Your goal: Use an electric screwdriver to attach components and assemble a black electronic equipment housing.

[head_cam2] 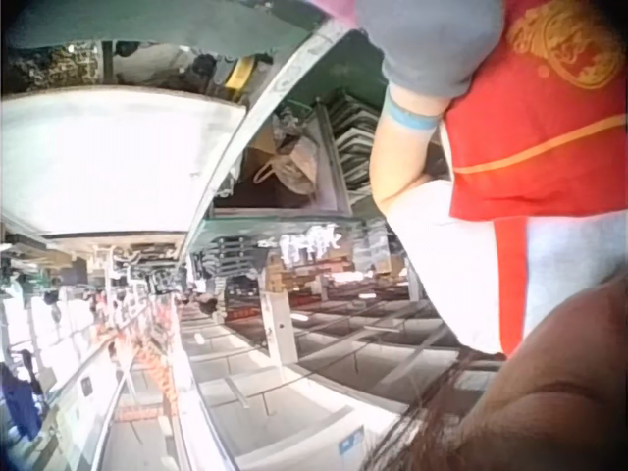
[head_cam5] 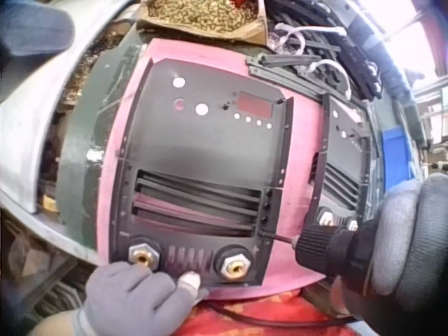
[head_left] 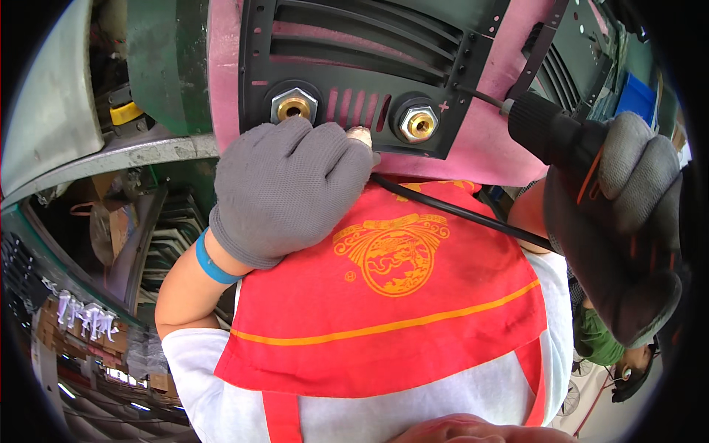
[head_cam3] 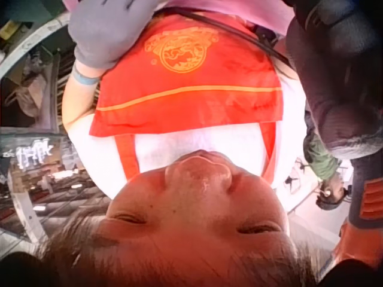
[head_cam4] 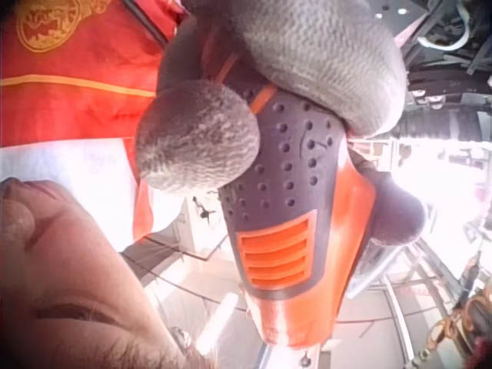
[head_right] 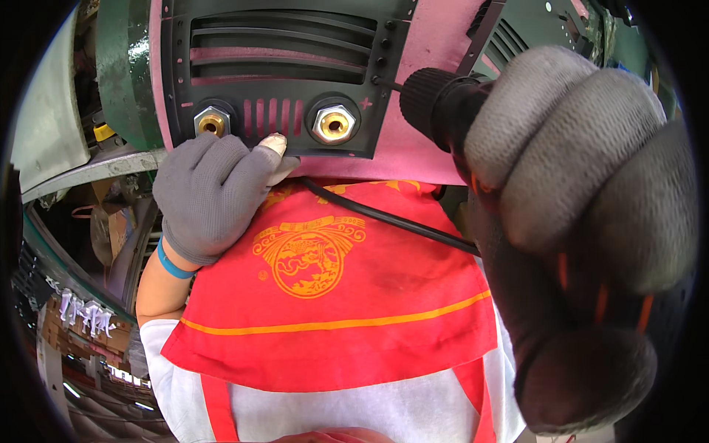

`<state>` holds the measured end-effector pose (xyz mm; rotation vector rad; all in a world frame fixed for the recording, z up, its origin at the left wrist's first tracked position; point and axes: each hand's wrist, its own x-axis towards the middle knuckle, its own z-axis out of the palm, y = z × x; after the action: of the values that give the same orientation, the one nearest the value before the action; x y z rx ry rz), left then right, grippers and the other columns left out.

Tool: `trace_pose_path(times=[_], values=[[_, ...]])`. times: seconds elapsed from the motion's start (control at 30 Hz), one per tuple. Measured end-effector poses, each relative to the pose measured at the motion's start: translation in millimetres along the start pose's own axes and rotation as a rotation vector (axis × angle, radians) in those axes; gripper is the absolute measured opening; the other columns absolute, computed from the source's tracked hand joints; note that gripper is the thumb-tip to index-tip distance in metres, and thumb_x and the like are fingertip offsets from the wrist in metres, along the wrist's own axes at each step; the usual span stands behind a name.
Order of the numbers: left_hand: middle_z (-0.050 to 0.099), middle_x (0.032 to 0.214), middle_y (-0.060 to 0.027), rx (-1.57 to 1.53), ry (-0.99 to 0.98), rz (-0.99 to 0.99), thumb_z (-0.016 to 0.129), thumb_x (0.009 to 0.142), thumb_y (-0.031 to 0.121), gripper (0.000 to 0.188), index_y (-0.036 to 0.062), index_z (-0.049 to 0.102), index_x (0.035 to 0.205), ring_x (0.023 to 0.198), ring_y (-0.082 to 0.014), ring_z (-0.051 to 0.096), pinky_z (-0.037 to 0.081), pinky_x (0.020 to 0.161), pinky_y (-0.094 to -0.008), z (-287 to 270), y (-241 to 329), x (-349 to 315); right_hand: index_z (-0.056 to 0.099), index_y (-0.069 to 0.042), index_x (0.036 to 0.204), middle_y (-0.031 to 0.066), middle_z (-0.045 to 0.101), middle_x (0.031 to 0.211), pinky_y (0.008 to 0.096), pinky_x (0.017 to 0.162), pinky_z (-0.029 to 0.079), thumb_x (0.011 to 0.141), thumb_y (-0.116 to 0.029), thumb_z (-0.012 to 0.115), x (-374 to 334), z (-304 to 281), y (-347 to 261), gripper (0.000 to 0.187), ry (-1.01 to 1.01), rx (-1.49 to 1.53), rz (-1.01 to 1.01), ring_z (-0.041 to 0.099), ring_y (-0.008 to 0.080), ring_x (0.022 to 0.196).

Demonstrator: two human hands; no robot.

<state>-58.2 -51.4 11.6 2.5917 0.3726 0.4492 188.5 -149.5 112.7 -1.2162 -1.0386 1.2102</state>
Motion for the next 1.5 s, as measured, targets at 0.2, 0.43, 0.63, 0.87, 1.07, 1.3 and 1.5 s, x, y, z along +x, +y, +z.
trace_pose_path(times=[0.2,0.43,0.63,0.87,1.07,1.3,1.5], values=[[0.054,0.074,-0.0013,0.012,-0.024,0.023,0.07,0.067,0.017,0.026,0.0083,0.066,0.091,0.064,-0.0175,0.055,0.042,0.05,-0.0297,1.9,-3.7,-0.4,0.048,-0.019,0.08,-0.0024,0.044,0.082,0.0436,0.08,0.042,0.082,-0.048,0.071,-1.1,-2.7,3.3,0.037,-0.13,-0.057,0.009,0.041,0.0145,0.083],[0.059,0.09,-0.0047,-0.548,-0.007,-0.287,0.069,0.076,0.004,0.029,0.0024,0.061,0.104,0.077,-0.0175,0.058,0.048,0.069,-0.0301,-28.4,-7.7,28.5,0.05,-0.018,0.079,-0.0025,0.048,0.084,0.0434,0.079,0.044,0.084,-0.045,0.069,5.5,-14.9,-8.7,0.033,-0.19,-0.059,-0.024,0.045,0.0125,0.087],[0.056,0.127,-0.0147,-1.787,0.11,-0.828,0.047,0.091,0.0,0.041,-0.0057,0.046,0.132,0.111,-0.0201,0.06,0.048,0.1,-0.0305,-28.5,-12.2,63.3,0.052,-0.016,0.079,-0.0034,0.047,0.081,0.038,0.075,0.043,0.084,-0.041,0.066,25.9,2.0,-19.4,0.029,-0.239,0.083,-0.195,0.047,0.0115,0.087],[0.059,0.117,-0.0133,-1.978,0.182,-0.807,0.047,0.102,0.016,0.037,-0.0048,0.046,0.133,0.098,-0.0146,0.063,0.056,0.082,-0.0228,-7.6,-17.9,76.3,0.052,-0.016,0.079,-0.0036,0.047,0.08,0.0373,0.075,0.043,0.084,-0.039,0.065,63.2,29.1,-20.8,0.027,-0.23,0.034,-0.27,0.046,0.0109,0.086],[0.06,0.092,-0.0028,-1.693,0.195,-0.911,0.056,0.098,0.034,0.044,-0.0013,0.053,0.124,0.07,-0.0066,0.054,0.045,0.058,-0.0187,-11.8,-17.7,86.0,0.052,-0.016,0.079,-0.0037,0.047,0.08,0.0368,0.075,0.043,0.085,-0.038,0.064,72.1,31.0,-22.3,0.025,-0.218,0.025,-0.281,0.046,0.0105,0.086],[0.05,0.069,0.0036,-1.881,0.125,-0.797,0.054,0.095,0.047,0.046,0.0025,0.059,0.106,0.055,-0.004,0.038,0.031,0.051,-0.0186,-10.7,-16.1,89.0,0.053,-0.016,0.079,-0.0039,0.046,0.08,0.0361,0.075,0.043,0.085,-0.036,0.063,72.2,25.2,-29.2,0.023,-0.211,0.019,-0.281,0.045,0.0099,0.085],[0.048,0.067,0.0042,-1.924,0.069,-0.763,0.056,0.094,0.048,0.044,0.0048,0.06,0.103,0.052,-0.0039,0.038,0.03,0.047,-0.0195,-12.8,-18.3,86.8,0.053,-0.016,0.079,-0.004,0.046,0.08,0.0356,0.075,0.043,0.085,-0.034,0.062,70.2,23.6,-29.7,0.021,-0.203,0.014,-0.276,0.045,0.0094,0.085]])
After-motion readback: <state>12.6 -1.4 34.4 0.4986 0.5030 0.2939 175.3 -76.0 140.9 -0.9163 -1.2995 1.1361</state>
